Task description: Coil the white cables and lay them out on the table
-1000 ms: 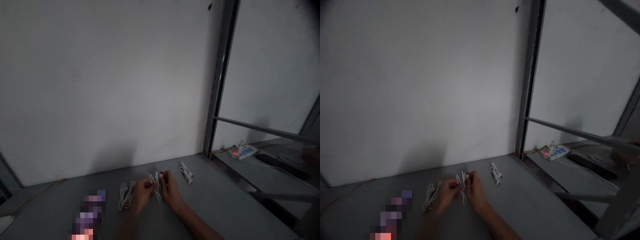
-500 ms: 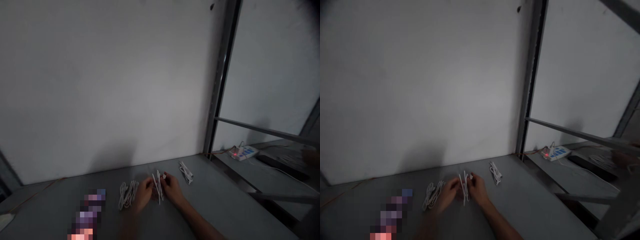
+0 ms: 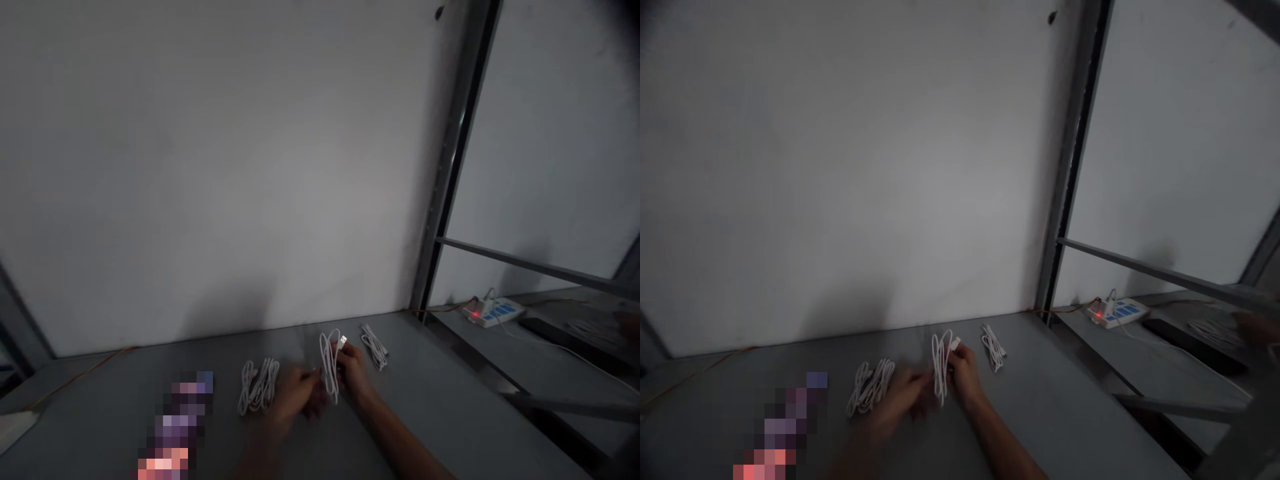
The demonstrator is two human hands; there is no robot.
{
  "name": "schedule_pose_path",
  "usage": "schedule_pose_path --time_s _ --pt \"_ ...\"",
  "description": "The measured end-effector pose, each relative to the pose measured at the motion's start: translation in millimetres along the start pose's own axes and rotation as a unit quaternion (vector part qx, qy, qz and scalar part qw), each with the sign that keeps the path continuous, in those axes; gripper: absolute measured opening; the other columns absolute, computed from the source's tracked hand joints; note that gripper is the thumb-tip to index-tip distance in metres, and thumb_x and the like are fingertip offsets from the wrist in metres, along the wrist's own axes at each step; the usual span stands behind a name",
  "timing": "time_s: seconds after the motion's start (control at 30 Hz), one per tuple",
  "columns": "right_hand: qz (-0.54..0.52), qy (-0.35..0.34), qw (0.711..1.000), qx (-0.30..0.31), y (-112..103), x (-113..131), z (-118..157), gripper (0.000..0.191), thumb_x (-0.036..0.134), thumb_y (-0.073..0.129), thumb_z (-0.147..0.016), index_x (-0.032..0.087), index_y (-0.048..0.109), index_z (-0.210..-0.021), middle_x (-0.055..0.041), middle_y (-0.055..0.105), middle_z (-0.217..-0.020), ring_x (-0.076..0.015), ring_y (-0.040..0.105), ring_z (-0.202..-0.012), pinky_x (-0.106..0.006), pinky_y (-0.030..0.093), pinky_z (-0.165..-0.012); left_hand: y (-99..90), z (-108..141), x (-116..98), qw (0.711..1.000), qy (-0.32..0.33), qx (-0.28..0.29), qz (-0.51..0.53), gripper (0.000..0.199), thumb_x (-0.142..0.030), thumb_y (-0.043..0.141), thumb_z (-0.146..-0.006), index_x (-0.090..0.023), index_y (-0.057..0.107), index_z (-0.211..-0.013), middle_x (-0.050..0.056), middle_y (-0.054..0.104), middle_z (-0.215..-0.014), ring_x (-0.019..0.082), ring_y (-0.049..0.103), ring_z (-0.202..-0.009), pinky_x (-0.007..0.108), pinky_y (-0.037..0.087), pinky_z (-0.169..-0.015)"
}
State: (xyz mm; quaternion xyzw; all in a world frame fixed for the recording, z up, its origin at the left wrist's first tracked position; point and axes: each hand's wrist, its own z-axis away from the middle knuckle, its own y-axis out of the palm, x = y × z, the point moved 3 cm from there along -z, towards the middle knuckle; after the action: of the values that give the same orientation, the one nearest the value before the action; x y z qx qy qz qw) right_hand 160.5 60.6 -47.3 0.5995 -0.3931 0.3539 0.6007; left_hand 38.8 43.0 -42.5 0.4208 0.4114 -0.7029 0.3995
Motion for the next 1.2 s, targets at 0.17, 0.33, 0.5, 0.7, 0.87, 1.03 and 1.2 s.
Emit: schedule_pose_path --time_s 0.17,0.33,0.5,0.7,0.87,1.03,1.2 --pt "0.021 -0.019 0.999 0.045 1.0 -2.5 -0.3 0.029 0.042 0.065 -0.067 0.018 0.049 -0.061 0.0075 0.042 -0.046 -0.0059 0.029 -0.035 -0.019 0.02 -0.035 -1.4 1.0 -9.4 0.995 0.071 0.013 0.07 0.037 -0.05 0.059 -0.07 -0.015 0.066 -0.076 0.003 0.068 -0.069 0.011 0.058 -0.053 0.018 0.03 -0.04" --pt "0.227 -0.13 0.965 -0.036 -12.1 -4.2 -5.3 0.033 0.047 0.054 -0.079 0.017 0.055 -0.067 0.0016 0.052 -0.052 -0.0113 0.043 -0.044 -0.022 0.031 -0.045 -13.6 -2.4 -11.7 0.981 0.127 -0.141 -0.025 0.025 -0.04 0.05 -0.077 -0.017 0.057 -0.07 0.003 0.068 -0.073 0.012 0.058 -0.048 0.02 0.034 -0.04" --pt "0.453 -0.201 0.867 -0.046 -14.9 -6.0 -5.1 0.033 0.034 0.048 -0.086 0.013 0.069 -0.072 -0.0064 0.066 -0.064 -0.0168 0.056 -0.057 -0.024 0.036 -0.056 -23.0 -4.4 -9.6 0.949 0.161 -0.233 -0.139 0.017 -0.027 0.048 -0.081 -0.018 0.058 -0.071 0.002 0.07 -0.068 0.014 0.062 -0.049 0.023 0.041 -0.052" --pt "0.549 -0.219 0.805 -0.05 -15.1 -6.1 -3.7 0.023 0.021 0.056 -0.083 0.014 0.072 -0.069 -0.0079 0.067 -0.072 -0.016 0.06 -0.065 -0.022 0.037 -0.061 -24.3 -9.9 -7.0 0.945 0.195 -0.196 -0.175 0.013 -0.019 0.053 -0.077 -0.017 0.066 -0.078 0.005 0.074 -0.074 0.019 0.069 -0.071 0.025 0.046 -0.065" --pt "0.567 -0.216 0.794 -0.024 -12.7 -7.2 -4.0 0.021 0.016 0.057 -0.082 0.015 0.073 -0.068 -0.0065 0.065 -0.069 -0.0152 0.059 -0.063 -0.022 0.035 -0.06 -20.6 -9.8 -7.6 0.941 0.223 -0.176 -0.182 0.02 -0.017 0.051 -0.076 -0.018 0.07 -0.082 0.005 0.075 -0.078 0.022 0.069 -0.078 0.027 0.047 -0.069" --pt "0.55 -0.22 0.806 -0.007 -10.3 -3.3 -1.7 0.024 0.014 0.053 -0.081 0.015 0.073 -0.067 -0.007 0.065 -0.065 -0.0161 0.057 -0.06 -0.023 0.033 -0.058 -20.7 -6.9 -9.3 0.938 0.229 -0.174 -0.195 0.02 -0.023 0.052 -0.076 -0.017 0.07 -0.07 0.004 0.071 -0.067 0.022 0.066 -0.071 0.026 0.045 -0.063" --pt "0.518 -0.223 0.825 0.027 -6.8 0.9 0.4 0.031 0.011 0.048 -0.079 0.016 0.074 -0.064 -0.0064 0.064 -0.061 -0.0155 0.054 -0.056 -0.024 0.032 -0.056 -22.6 -8.9 -8.3 0.941 0.225 -0.168 -0.19 0.02 -0.018 0.051 -0.074 -0.016 0.071 -0.071 0.004 0.071 -0.068 0.02 0.065 -0.068 0.026 0.045 -0.065"
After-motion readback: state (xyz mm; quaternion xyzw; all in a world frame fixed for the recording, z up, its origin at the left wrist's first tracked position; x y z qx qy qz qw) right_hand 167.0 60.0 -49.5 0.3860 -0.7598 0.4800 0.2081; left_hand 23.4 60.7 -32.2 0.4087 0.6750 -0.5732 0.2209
